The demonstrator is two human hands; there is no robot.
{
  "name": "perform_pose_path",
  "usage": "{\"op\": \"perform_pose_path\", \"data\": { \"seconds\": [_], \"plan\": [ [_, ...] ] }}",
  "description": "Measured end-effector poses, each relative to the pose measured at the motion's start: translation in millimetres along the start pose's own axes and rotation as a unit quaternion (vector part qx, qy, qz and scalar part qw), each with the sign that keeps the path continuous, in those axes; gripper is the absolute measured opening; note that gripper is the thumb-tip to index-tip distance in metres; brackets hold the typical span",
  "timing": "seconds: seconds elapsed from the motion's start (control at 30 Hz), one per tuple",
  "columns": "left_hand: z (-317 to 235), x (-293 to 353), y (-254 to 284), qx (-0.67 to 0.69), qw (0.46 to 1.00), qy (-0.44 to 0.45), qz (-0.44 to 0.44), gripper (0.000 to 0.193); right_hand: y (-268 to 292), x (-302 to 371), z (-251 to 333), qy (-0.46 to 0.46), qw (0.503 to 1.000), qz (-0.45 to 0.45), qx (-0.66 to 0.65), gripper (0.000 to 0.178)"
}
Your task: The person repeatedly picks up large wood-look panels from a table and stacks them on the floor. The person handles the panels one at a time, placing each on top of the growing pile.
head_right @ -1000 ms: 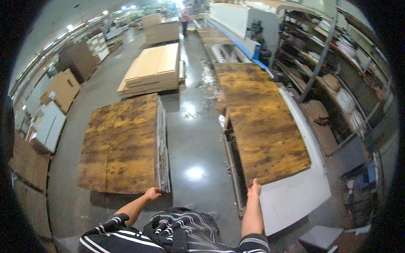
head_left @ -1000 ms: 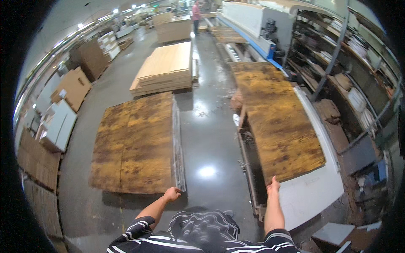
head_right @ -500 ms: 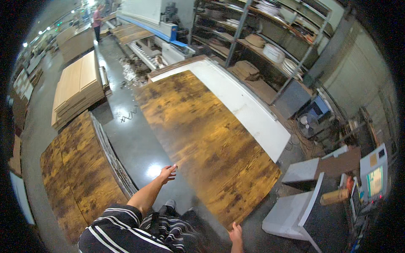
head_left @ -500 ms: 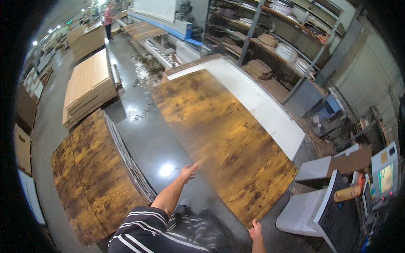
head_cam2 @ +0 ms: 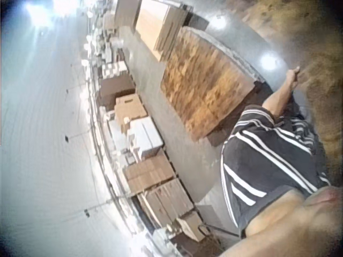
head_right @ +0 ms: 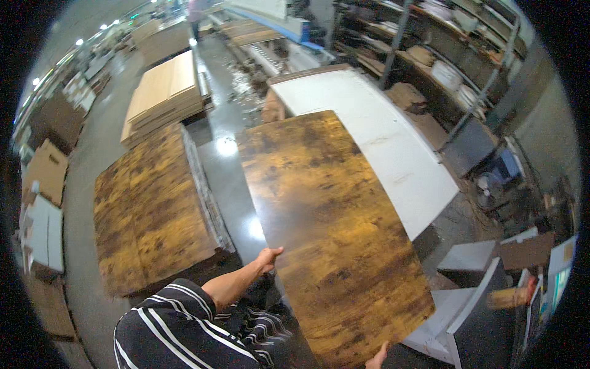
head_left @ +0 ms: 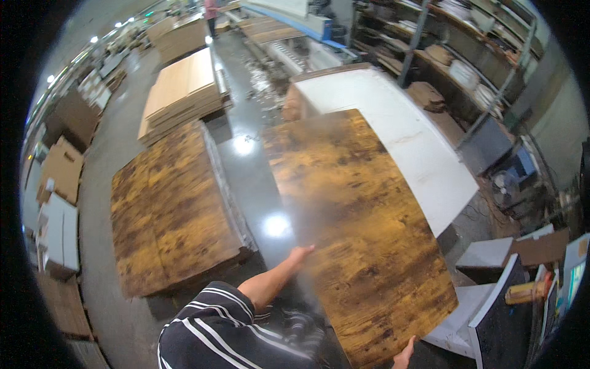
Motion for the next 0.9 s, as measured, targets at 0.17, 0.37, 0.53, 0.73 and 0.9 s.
{"op": "perform_pose_path", "data": {
  "seconds": [0.17, 0.37, 0.53, 0.73, 0.9],
  "plan": [
    [24, 86, 16, -0.038, 0.997, 0.050, 0.044, 0.051, 32, -7, 15, 0.146, 0.989, -0.011, -0.005, 0.063],
    [14, 148, 50, -0.040, 0.997, 0.022, 0.058, 0.044, 29, -5, 12, 0.169, 0.984, -0.031, 0.041, 0.071],
    [-16, 200, 147, -0.019, 0.997, -0.058, 0.045, 0.030, -10, 5, -23, 0.174, 0.983, -0.001, 0.059, 0.078],
    [-28, 254, 272, 0.167, 0.984, -0.059, 0.000, 0.023, -60, -22, -51, 0.129, 0.985, 0.097, 0.066, 0.087],
    [-10, 244, 376, 0.234, 0.972, 0.009, -0.014, 0.027, -89, 72, -69, 0.176, 0.980, 0.057, 0.076, 0.065]
  ]
}}
Point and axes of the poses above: each hand's wrist, its own x-axis away from the middle knuckle, its own y-axis out of the back of the hand, z = x × y, the point moved 7 cm from there along -x, towards the middle knuckle, and after that the axes turned 2 degrees about z, right-handed, at the moved point
